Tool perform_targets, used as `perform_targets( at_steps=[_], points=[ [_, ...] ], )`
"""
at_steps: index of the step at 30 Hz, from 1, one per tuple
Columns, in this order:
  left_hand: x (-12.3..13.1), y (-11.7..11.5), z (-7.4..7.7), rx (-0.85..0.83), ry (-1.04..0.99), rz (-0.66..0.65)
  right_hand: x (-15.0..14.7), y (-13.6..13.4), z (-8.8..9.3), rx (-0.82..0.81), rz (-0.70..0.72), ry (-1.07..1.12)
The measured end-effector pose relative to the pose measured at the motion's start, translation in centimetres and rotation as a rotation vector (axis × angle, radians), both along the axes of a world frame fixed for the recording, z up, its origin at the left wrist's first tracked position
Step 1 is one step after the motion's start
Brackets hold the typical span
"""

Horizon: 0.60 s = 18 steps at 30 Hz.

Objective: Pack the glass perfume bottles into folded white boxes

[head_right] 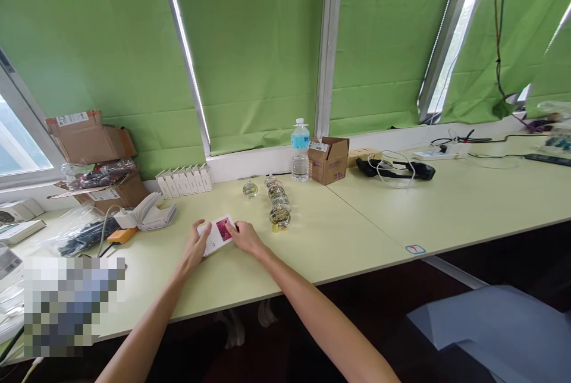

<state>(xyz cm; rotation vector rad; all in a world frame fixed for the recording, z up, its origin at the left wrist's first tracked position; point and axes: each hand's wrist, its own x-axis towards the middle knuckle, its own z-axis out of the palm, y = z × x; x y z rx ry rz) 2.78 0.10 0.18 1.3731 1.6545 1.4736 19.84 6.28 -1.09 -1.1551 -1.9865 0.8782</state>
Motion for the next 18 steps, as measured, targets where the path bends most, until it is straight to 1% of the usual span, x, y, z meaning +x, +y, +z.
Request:
perform_targets(
  at_steps=[3, 6, 8, 12, 15, 18],
  points=[
    [-0.5, 0.7, -0.4, 0.031, -0.057, 0.042, -0.1, -0.7, -0.1, -0.077, 0.098, 0.055],
    [-1.1, 1.2, -0.7, 0.05, -0.052, 0.064, -0.1, -1.1, 0.1, -0.11, 0.143, 0.121],
    [-1.3, 1.3, -0.9, 0.061, -0.004, 0.06, 0.1, -1.2, 0.3, -0.113, 0.141, 0.172],
    [-1.2, 1.0, -1.3, 0.093, 0.142, 0.008, 0.7, -0.9, 0.8, -0.095, 0.091, 0.27],
    [-1.0, 0.9, -1.5, 0.139, 0.256, -0.023, 1.1, -0.9, 1.0, -0.083, 0.07, 0.31],
    [-1.0, 0.8, -1.5, 0.179, 0.361, -0.068, 1.2, -1.0, 1.3, -0.066, 0.079, 0.334]
  ],
)
